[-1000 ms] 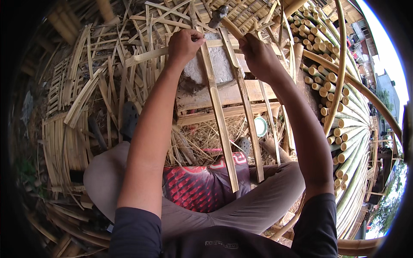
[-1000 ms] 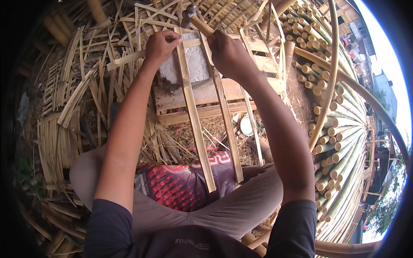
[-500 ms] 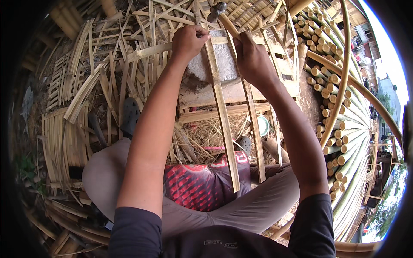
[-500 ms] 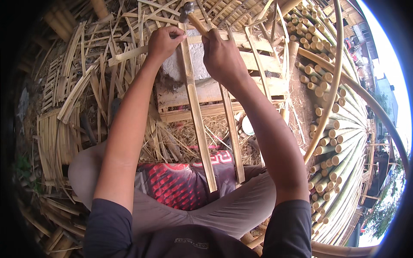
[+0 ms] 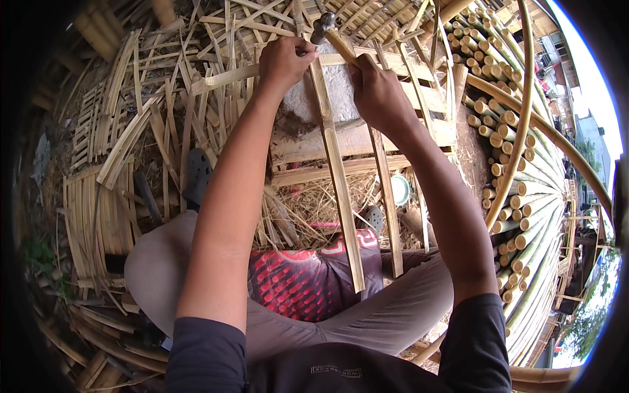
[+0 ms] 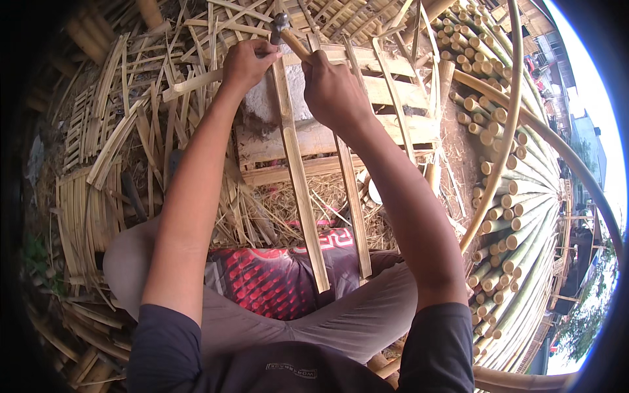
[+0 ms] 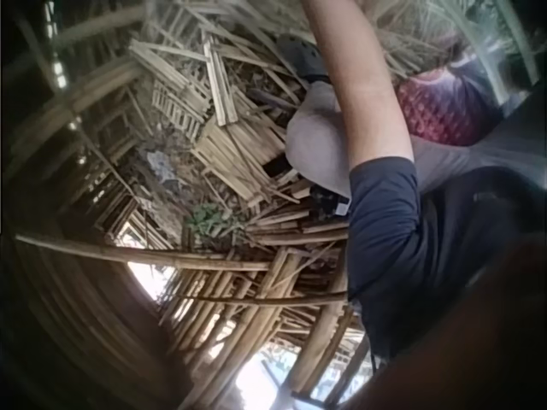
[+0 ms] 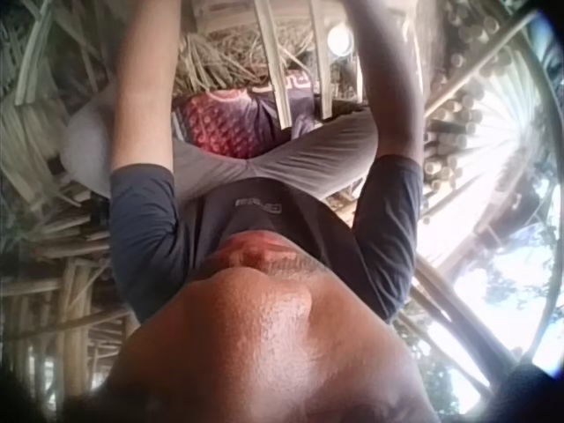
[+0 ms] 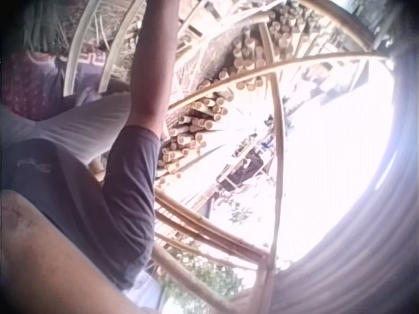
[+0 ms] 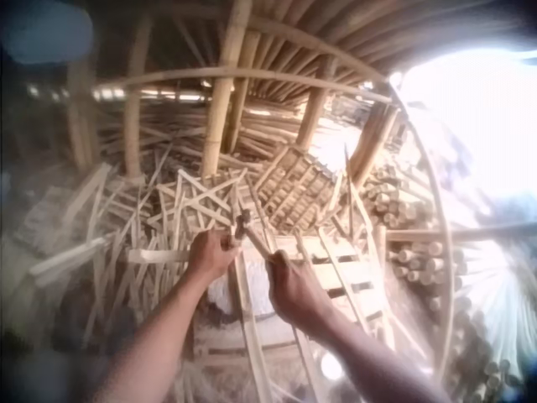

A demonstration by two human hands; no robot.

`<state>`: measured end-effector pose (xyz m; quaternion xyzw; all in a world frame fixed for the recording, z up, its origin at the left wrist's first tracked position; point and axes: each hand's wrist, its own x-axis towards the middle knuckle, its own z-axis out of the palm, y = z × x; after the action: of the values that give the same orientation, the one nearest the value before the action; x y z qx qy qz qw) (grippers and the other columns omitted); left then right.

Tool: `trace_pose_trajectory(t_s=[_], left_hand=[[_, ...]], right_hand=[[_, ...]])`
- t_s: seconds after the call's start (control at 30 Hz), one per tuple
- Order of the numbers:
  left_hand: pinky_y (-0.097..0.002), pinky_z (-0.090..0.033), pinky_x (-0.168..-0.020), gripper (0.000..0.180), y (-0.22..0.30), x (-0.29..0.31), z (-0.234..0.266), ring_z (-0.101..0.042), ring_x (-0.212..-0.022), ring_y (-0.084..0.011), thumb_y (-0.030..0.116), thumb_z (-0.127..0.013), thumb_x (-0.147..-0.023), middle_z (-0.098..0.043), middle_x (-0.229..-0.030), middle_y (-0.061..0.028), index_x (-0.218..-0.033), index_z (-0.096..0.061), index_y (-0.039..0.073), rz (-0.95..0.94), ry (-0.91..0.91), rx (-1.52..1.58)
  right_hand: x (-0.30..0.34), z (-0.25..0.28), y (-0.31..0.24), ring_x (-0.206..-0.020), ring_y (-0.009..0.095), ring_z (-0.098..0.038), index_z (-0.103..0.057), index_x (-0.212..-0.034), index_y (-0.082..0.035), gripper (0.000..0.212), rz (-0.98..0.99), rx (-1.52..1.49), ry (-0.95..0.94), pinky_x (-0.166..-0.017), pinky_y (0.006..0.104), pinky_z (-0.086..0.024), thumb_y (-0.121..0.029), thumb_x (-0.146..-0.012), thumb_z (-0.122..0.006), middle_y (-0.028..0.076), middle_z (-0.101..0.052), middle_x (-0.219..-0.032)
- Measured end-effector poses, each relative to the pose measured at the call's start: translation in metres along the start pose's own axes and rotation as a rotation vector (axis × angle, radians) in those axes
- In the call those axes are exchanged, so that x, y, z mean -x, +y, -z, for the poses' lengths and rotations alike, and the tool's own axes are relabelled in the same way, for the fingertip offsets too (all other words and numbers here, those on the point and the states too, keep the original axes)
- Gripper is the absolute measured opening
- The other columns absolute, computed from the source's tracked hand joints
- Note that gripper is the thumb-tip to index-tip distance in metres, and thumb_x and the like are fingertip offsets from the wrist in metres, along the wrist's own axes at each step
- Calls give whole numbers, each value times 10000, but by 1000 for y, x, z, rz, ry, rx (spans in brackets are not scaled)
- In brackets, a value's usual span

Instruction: The person is assembling a bamboo lattice by placing thin bamboo strips over a wooden frame and nailing them into place with a hammer.

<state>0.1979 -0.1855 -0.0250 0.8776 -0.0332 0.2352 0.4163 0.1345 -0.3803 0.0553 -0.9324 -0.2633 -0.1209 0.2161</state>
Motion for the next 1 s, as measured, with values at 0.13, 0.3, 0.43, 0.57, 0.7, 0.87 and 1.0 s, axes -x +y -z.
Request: trace_pose_trajectory(t_s=[0.13,0.3,0.43,0.57,0.7,0.87,1.0], left_hand=[[-326,-524,-709,237,2,-1,-1,-702,-780,-193,317,-752,-802,-743,-856,-42,-875,-747,92,-19,5,78],[-340,-528,-712,221,7,0,1,-702,-773,-213,319,-758,-795,-741,-856,-47,-850,-751,105,45,-18,-53],[-347,-528,-718,219,0,0,-2,-701,-777,-218,317,-763,-793,-740,-850,-56,-843,-752,104,-24,10,33],[-326,-526,-738,224,14,3,4,-705,-808,-198,297,-762,-800,-746,-894,-53,-854,-746,80,85,-55,-33],[-331,-522,-736,272,-3,-4,-1,-701,-797,-209,335,-773,-782,-740,-857,-59,-844,-743,71,-23,-6,62],[-336,-523,-747,251,7,-1,7,-703,-807,-209,332,-766,-790,-742,-862,-54,-860,-750,92,64,-56,-7],[-350,-522,-744,260,4,0,4,-703,-810,-216,350,-769,-786,-741,-861,-61,-866,-757,103,51,-36,-4]], right_hand=[[3,9,-13,-561,463,-594,-508,-1042,-6,191,-76,-81,114,-520,543,-457,-183,-1008,-445,250,-610,-633],[5,-3,-4,-521,469,-569,-479,-955,1,167,40,-67,69,-487,541,-444,-160,-997,-470,253,-573,-580],[6,7,-13,-583,478,-597,-500,-990,30,202,-81,-87,151,-548,547,-465,-166,-997,-451,282,-598,-639],[8,-3,1,-575,493,-585,-483,-962,33,197,-57,-82,-3,-522,550,-450,-161,-994,-469,288,-586,-623],[10,-1,-12,-572,489,-586,-480,-968,41,203,-58,-127,195,-523,561,-443,-158,-996,-448,288,-588,-628],[8,-2,-5,-536,490,-569,-437,-958,35,194,21,-52,99,-480,559,-424,-153,-991,-474,276,-576,-599],[12,-7,-12,-577,506,-576,-446,-963,48,222,-9,-109,133,-532,583,-444,-171,-1000,-448,298,-582,-632]])
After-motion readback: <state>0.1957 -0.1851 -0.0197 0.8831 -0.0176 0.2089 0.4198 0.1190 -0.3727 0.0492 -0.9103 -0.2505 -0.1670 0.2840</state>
